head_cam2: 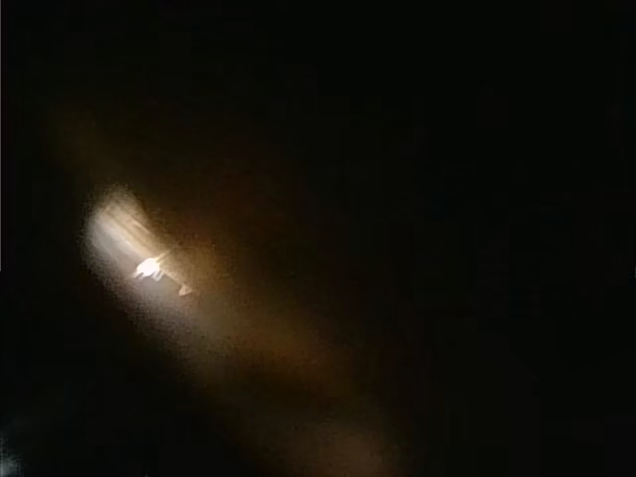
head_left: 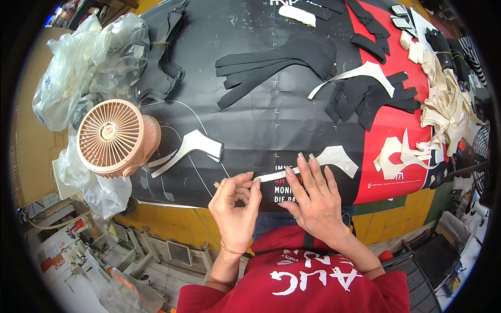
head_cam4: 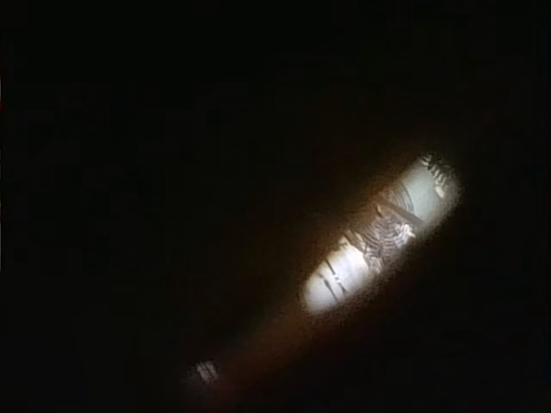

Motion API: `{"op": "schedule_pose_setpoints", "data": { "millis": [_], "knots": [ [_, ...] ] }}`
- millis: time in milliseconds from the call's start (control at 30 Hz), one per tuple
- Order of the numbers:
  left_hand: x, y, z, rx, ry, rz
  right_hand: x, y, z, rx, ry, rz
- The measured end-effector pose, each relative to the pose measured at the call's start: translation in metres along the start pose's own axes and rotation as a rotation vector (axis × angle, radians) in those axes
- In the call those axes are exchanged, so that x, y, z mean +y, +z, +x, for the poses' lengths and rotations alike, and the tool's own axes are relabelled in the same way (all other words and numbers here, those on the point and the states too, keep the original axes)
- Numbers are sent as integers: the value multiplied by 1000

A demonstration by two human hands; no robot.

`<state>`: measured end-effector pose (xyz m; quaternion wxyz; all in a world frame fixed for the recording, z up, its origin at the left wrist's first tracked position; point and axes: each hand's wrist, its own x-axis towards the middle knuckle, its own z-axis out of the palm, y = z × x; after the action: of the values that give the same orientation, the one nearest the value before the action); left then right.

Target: The person assembles gloves by hand at a workstation. They pick black glove pieces and white inserts, align and insert the inserts into the glove pieces, and place the assembled units on the table. The process is repeated for multiple gloves.

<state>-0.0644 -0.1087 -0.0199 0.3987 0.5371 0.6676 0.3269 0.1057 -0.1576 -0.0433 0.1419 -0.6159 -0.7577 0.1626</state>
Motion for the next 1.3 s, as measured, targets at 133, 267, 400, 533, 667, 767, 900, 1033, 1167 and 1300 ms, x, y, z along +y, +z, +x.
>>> {"op": "schedule_pose_setpoints", "data": {
  "millis": [133, 267, 400, 533, 667, 767, 900, 1033, 1167, 1300],
  "knots": [
    [-4, 0, -7, 55, 111, 203, -1, -3, 1, -28, 1, 6],
    [-24, 2, -13, 161, 449, 508, -4, -5, 1, -29, -25, -5],
    [-48, 3, -19, 242, 576, 676, -12, -4, 4, -18, 16, -36],
    [-65, 14, -11, 352, 673, 577, -30, 6, 7, 50, 57, -45],
    [-75, 22, -5, 433, 729, 539, -34, 17, 6, 70, 57, -45],
    [-79, 23, -4, 434, 719, 532, -27, 24, 2, 127, 13, -13],
    [-83, 28, -2, 473, 744, 532, -22, 29, -2, 201, 9, -57],
    [-79, 28, 0, 504, 803, 523, -22, 27, -3, 213, 16, -74],
    [-57, 23, -13, 468, 705, 492, -14, 15, -11, 212, -66, 159],
    [-22, 36, -16, 229, 860, 401, 12, -3, -23, 562, 32, 154]
  ]
}}
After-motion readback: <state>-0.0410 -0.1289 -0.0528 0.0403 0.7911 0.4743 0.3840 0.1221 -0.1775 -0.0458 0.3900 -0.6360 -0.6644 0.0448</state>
